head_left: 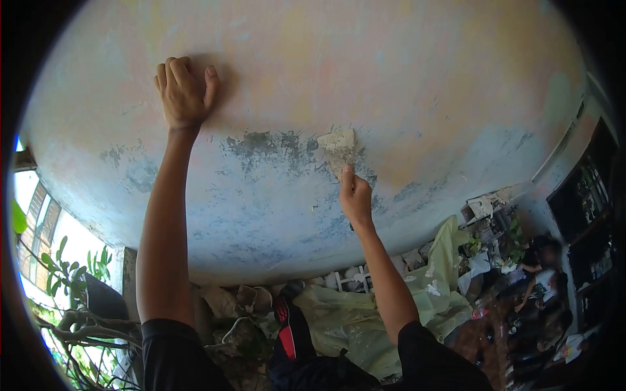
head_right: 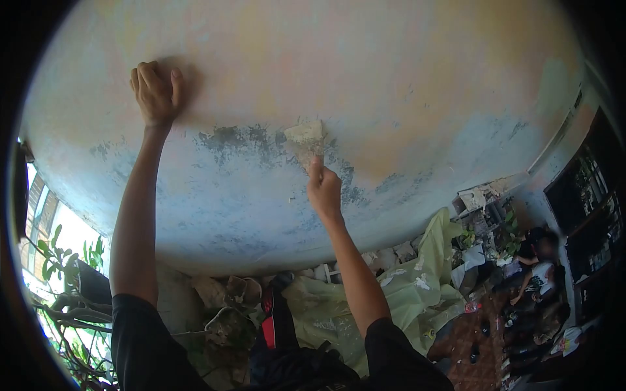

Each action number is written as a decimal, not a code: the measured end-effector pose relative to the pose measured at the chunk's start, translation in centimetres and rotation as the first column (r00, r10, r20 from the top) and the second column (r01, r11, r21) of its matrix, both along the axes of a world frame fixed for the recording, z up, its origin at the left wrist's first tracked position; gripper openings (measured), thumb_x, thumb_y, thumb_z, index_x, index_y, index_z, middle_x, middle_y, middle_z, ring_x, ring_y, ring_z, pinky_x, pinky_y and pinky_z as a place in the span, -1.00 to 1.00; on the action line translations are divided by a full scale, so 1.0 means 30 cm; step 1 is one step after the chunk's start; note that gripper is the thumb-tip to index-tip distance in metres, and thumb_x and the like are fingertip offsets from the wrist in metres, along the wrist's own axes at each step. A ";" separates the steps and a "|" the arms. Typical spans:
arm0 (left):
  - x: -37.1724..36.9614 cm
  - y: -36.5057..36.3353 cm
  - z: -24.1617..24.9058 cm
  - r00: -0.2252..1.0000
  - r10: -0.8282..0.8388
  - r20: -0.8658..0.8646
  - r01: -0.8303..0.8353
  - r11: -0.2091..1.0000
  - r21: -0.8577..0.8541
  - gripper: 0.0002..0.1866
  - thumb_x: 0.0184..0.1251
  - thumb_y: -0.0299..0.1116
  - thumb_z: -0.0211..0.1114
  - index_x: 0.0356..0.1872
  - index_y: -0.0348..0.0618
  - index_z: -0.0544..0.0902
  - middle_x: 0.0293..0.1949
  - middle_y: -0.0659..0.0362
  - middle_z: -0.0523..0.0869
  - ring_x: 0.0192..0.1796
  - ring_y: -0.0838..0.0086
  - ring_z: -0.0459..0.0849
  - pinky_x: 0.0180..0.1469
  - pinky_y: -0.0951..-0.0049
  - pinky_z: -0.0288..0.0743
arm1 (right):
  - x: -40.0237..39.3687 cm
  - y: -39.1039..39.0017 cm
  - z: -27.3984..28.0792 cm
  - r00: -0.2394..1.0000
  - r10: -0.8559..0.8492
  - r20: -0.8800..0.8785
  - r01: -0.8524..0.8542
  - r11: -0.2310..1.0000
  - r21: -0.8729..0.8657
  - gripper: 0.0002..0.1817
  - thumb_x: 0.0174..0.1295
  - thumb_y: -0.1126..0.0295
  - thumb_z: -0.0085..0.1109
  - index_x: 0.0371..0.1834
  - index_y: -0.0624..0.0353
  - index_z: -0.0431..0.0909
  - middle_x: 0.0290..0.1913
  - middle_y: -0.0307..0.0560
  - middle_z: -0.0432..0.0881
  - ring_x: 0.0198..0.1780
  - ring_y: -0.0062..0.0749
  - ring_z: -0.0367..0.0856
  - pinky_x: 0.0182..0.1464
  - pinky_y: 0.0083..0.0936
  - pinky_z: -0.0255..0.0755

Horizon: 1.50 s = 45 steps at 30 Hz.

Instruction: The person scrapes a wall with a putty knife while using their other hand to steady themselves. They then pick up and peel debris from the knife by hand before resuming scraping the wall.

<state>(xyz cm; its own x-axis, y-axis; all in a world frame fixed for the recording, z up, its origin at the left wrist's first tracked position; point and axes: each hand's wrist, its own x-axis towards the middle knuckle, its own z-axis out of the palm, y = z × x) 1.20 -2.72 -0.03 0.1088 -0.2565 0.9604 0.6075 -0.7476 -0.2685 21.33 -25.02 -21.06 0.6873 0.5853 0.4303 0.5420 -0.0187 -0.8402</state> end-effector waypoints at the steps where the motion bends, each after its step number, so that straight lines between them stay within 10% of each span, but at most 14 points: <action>1: 0.003 0.001 0.002 1.000 0.001 0.008 -0.001 1.000 -0.002 -0.69 0.18 -0.19 0.20 -0.33 -0.27 0.41 -0.38 0.07 0.45 -0.28 0.20 0.40 -0.11 0.23 0.29 | -0.004 0.005 0.045 1.000 0.000 -0.002 0.000 1.000 0.005 -0.37 0.46 -0.01 -0.27 -0.77 0.12 0.15 -0.80 -0.27 0.12 -0.71 -0.60 0.10 -0.58 -0.48 -0.01; 18: -0.001 0.006 0.001 1.000 -0.005 -0.006 0.005 1.000 -0.001 -0.65 0.22 -0.14 0.17 -0.32 -0.29 0.42 -0.40 0.08 0.44 -0.30 0.22 0.39 -0.12 0.24 0.29 | -0.008 0.017 0.012 0.995 0.051 -0.087 -0.047 0.998 0.049 -0.35 0.44 -0.01 -0.21 -0.69 0.32 0.34 -0.76 -0.04 0.33 -0.68 -0.40 0.27 -0.56 -0.36 0.15; 45: -0.003 0.028 -0.014 0.999 0.037 -0.009 -0.037 0.999 0.015 -0.60 0.23 -0.10 0.17 -0.31 -0.33 0.43 -0.39 0.02 0.47 -0.29 0.18 0.42 -0.10 0.20 0.30 | 0.035 -0.004 0.093 0.978 0.156 -0.139 -0.145 0.986 0.088 -0.35 0.44 -0.01 -0.22 -0.75 0.24 0.24 -0.78 -0.20 0.16 -0.68 -0.56 0.10 -0.59 -0.40 0.02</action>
